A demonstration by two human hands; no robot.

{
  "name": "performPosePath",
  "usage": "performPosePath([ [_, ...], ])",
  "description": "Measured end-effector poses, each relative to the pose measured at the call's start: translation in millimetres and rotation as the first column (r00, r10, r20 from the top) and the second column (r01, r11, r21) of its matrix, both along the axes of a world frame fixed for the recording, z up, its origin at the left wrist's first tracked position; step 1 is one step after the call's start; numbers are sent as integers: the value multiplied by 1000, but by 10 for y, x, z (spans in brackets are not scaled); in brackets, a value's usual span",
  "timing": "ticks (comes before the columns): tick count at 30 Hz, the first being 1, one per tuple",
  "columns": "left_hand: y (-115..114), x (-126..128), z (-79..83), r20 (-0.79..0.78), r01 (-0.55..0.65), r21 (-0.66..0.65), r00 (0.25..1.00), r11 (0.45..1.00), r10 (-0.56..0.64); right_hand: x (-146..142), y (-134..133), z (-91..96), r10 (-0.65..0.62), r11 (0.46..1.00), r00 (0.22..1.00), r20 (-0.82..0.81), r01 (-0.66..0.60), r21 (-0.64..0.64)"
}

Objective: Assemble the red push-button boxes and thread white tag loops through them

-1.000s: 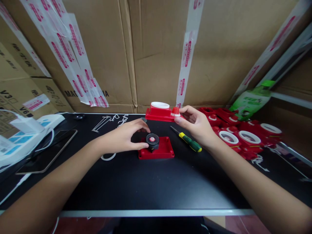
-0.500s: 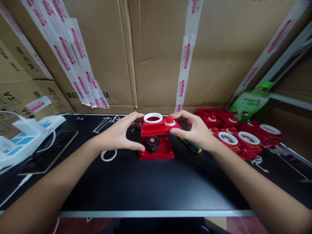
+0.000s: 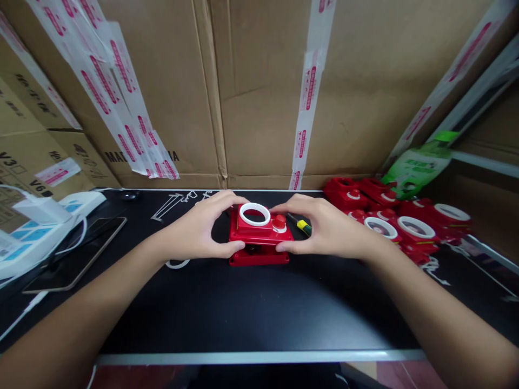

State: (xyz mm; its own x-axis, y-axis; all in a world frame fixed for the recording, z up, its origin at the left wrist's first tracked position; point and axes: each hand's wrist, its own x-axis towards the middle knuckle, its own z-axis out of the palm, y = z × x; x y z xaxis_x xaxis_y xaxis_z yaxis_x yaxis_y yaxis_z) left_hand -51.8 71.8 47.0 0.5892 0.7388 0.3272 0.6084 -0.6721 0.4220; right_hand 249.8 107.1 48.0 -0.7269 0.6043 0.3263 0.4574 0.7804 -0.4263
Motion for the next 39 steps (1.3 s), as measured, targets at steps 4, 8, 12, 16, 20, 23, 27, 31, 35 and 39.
performPosePath([
  [4, 0, 11, -37, -69, 0, -42, 998, 999, -2, 32, 12, 5, 0, 1000, 998, 68, -2, 29],
  [8, 23, -22, -97, -128, 10, -43, 992, 999, -15, 39, 30, -18, -8, 1000, 993, 120, 7, 5],
  [12, 35, -60, -142, -160, 5, -42, 987, 999, -12, 23, 19, -31, -23, 1000, 989, 146, 24, -6],
  [16, 50, -76, -158, -178, -7, -43, 984, 999, -1, 7, -2, -21, -28, 999, 985, 168, 31, -15],
  [20, 82, -76, -172, -165, -1, -55, 986, 998, -8, -1, -11, -19, -31, 999, 981, 192, 37, -31],
  [23, 101, -75, -179, -183, -3, -52, 983, 999, -7, -9, -10, -35, -25, 998, 978, 206, 36, -51],
  [27, 120, -78, -199, -242, -13, -62, 970, 998, -3, -14, -1, -70, 15, 990, 973, 231, 17, -138],
  [31, 135, -76, -231, -258, -22, -67, 966, 997, 4, -8, 10, -94, 48, 981, 975, 218, -5, -192],
  [35, 121, -66, -210, -235, -22, -76, 972, 997, 4, -10, 11, -97, 61, 983, 974, 217, -21, -182],
  [39, 100, -57, -136, -157, 52, -39, 986, 998, -57, -21, -4, -92, 59, 990, 971, 230, -28, -138],
])
